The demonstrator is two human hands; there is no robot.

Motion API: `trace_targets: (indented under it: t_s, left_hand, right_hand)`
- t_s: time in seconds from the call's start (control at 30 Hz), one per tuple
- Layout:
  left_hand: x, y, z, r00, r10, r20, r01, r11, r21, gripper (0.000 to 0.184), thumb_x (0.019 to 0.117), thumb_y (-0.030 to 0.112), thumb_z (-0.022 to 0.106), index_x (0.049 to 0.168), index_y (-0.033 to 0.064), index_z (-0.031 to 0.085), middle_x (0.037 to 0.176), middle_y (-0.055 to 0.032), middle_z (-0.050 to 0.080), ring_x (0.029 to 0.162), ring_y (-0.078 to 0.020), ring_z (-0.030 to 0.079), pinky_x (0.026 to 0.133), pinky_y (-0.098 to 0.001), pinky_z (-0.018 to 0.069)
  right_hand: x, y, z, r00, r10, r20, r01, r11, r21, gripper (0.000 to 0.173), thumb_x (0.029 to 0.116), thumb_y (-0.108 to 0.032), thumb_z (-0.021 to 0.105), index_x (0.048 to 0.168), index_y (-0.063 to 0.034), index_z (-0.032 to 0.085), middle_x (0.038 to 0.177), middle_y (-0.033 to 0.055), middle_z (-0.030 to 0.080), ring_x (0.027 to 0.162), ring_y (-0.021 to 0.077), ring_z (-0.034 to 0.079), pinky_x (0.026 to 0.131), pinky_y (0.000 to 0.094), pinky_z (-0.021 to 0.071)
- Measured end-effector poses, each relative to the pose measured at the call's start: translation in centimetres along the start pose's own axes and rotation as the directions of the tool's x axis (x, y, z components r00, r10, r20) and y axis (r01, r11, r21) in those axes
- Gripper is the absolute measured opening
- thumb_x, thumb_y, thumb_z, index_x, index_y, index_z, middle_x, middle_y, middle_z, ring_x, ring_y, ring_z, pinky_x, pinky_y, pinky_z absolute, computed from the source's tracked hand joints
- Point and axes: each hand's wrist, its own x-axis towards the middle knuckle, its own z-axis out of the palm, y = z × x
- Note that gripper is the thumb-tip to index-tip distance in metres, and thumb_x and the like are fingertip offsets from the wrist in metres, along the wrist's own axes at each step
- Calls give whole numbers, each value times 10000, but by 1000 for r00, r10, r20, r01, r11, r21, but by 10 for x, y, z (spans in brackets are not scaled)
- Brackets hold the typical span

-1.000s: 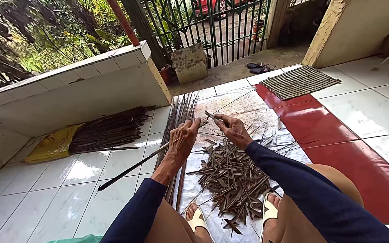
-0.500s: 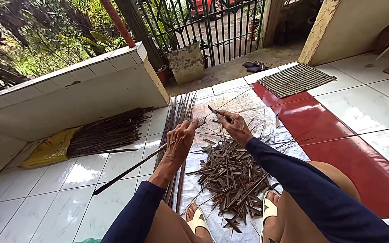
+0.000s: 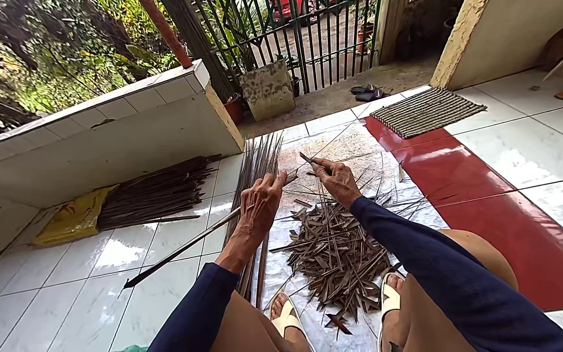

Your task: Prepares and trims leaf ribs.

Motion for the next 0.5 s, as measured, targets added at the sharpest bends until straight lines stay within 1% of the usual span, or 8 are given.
trace_targets:
  t_s: [0.07,0.17,0.27,0.3,0.33,0.4,0.47,0.5]
  left_hand:
    - [0,0,0,1000,-1,-4,1,1000,-7,361,1020,152,601,1367,215,679,948,-96,689,765,-269,677,578,-417,522]
    - [-1,-2,1,1000,2,-26,-3,999,-41,351,1020,161,600,1353,223,693,936,-85,691,747,-262,675,578,-419,524]
    - [-3,-4,2,1000,-5,-25,3,997,-71,342,1023,170,595,1345,225,699,939,-86,696,743,-263,676,589,-427,530]
    - [-3,-5,2,1000,-8,-21,6,997,-77,340,1025,177,592,1344,228,701,938,-85,698,746,-260,679,592,-426,532]
    - [-4,-5,2,1000,-13,-12,12,997,-80,341,1025,180,589,1344,229,700,933,-85,699,747,-259,680,595,-426,533]
    - [-4,-6,2,1000,-24,4,24,996,-83,339,1026,181,581,1340,218,703,919,-90,700,737,-260,684,603,-431,542]
    - [-4,-8,2,999,-42,12,43,991,-129,324,1031,185,566,1320,193,711,925,-93,711,737,-263,696,622,-451,562]
    - [-4,-8,3,998,-60,27,64,982,-176,314,1040,193,554,1310,185,715,947,-92,722,764,-266,707,649,-468,570]
  right_hand:
    - [2,3,-2,999,35,-15,-35,999,21,371,1070,-408,507,1337,-237,701,1010,57,750,869,218,692,815,508,538]
    - [10,13,-7,996,85,-40,-82,993,80,362,1073,-390,518,1336,-225,704,856,48,697,714,195,612,706,455,502]
    - [14,21,-13,985,157,-66,-147,981,126,357,1081,-363,519,1335,-184,696,895,72,715,730,199,631,735,451,521]
    - [15,23,-14,982,167,-90,-152,977,148,356,1082,-352,520,1332,-171,696,884,77,708,724,199,623,729,445,514]
    - [15,24,-15,982,158,-107,-140,977,163,358,1082,-348,519,1337,-165,692,872,76,700,707,193,610,713,433,509]
    - [11,19,-14,990,88,-108,-70,985,159,360,1081,-356,520,1346,-179,688,810,52,669,649,161,576,664,392,505]
    - [3,10,-9,999,-14,-41,20,990,140,353,1076,-354,523,1345,-198,690,790,46,661,638,162,568,651,401,499]
    - [-3,6,-4,998,-67,0,67,989,130,347,1073,-357,525,1339,-211,693,777,40,652,625,161,560,638,404,498]
